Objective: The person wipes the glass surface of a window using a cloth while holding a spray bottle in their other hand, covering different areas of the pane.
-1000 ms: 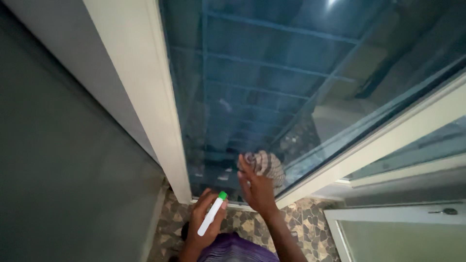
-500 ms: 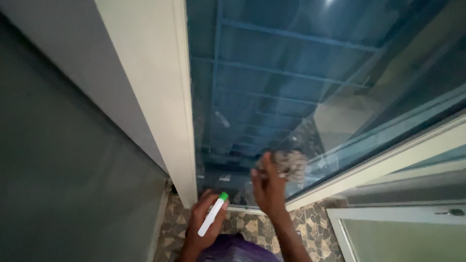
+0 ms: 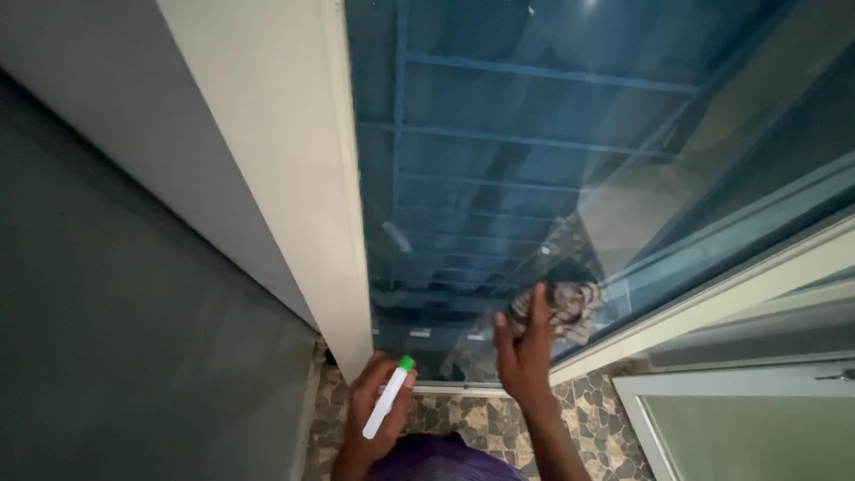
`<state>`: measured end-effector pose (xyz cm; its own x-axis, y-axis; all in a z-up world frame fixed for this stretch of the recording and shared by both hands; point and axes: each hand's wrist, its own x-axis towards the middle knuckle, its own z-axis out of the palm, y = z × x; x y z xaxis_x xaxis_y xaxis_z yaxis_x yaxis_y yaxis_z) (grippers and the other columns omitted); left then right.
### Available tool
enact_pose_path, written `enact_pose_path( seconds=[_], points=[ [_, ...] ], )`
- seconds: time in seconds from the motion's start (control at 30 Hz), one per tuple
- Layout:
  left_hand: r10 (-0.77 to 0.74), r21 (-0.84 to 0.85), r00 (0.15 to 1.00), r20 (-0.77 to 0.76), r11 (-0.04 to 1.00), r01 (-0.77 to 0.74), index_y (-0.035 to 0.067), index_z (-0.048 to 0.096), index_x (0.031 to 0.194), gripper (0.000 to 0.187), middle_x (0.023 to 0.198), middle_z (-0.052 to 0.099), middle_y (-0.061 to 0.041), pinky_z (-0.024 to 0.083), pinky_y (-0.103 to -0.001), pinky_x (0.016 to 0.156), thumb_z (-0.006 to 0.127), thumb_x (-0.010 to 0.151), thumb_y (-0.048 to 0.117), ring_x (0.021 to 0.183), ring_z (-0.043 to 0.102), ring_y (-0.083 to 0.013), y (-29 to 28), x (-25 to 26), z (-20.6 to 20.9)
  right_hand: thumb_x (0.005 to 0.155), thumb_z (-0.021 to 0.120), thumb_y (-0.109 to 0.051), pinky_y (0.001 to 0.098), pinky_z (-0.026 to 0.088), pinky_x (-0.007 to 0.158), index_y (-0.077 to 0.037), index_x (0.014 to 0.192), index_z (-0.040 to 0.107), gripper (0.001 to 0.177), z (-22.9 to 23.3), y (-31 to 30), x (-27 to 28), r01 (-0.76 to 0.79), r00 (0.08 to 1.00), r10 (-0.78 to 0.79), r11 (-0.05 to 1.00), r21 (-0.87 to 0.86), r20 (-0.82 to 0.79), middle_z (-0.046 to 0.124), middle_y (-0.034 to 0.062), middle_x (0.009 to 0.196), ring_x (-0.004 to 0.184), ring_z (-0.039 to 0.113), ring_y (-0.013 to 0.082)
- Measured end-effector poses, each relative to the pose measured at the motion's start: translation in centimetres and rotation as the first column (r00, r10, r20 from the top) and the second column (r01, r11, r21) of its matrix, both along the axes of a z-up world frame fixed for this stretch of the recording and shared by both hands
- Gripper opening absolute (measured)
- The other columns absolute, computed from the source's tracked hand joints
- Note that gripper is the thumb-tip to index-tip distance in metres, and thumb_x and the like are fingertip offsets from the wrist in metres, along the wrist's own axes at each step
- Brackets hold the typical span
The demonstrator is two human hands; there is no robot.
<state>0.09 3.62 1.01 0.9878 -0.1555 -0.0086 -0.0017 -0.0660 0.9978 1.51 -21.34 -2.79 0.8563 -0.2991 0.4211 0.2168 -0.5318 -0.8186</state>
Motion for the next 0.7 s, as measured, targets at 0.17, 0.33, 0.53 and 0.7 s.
enact_pose_path(
  seconds=[0.17, 0.33, 0.53, 0.7],
  points=[
    [-0.021, -0.015, 0.973, 0.228, 1.0, 0.025, -0.003, 0.067, 0.101, 0.018, 0.086, 0.063, -0.011, 0.05, -0.034, 0.061, 0.067, 0.094, 0.013, 0.071, 0.064, -0.0199, -0.4, -0.2, 0.4, 0.101, 0.062, -0.024, 0.0308, 0.057, 0.05, -0.014, 0.158, 0.033, 0.065, -1.8, 3.6, 0.9, -0.161, 0.94, 0.086, 0.965, -0.207, -0.329, 0.08, 0.0099, 0.089, 0.051, 0.068, 0.0188],
    [0.002, 0.012, 0.981, 0.192, 1.0, -0.005, -0.002, 0.068, 0.099, 0.016, 0.082, 0.061, -0.011, 0.049, -0.035, 0.062, 0.068, 0.095, 0.013, 0.071, 0.062, -0.0202, 0.2, -1.0, -0.6, 0.1, 0.061, -0.017, 0.0307, 0.061, 0.056, -0.015, 0.159, 0.036, 0.064, -6.4, 2.2, -2.4, -0.147, 0.989, 0.126, 0.927, -0.345, -0.083, 0.075, 0.0162, 0.102, 0.073, 0.075, 0.021],
    [0.046, -0.021, 0.993, 0.107, 0.999, -0.044, -0.003, 0.068, 0.098, 0.016, 0.08, 0.06, -0.011, 0.047, -0.035, 0.06, 0.067, 0.092, 0.012, 0.068, 0.059, -0.0203, 1.1, -1.4, -0.9, 0.1, 0.064, -0.021, 0.0377, 0.051, 0.055, -0.008, 0.166, 0.014, 0.084, -4.1, -0.5, -2.5, 0.097, 0.951, -0.104, 0.995, -0.04, -0.291, 0.071, 0.018, 0.094, 0.058, 0.06, 0.0249],
    [-0.002, -0.019, 0.981, 0.194, 1.0, 0.006, -0.004, 0.067, 0.1, 0.018, 0.081, 0.059, -0.01, 0.047, -0.033, 0.061, 0.067, 0.095, 0.014, 0.068, 0.058, -0.0203, 0.2, -1.4, -0.1, 0.104, 0.062, -0.021, 0.0386, 0.063, 0.077, -0.012, 0.167, 0.025, 0.074, -0.6, 2.9, 0.2, -0.046, 0.995, 0.065, 0.975, -0.215, 0.079, 0.064, 0.0236, 0.127, 0.078, 0.073, 0.019]
  ],
)
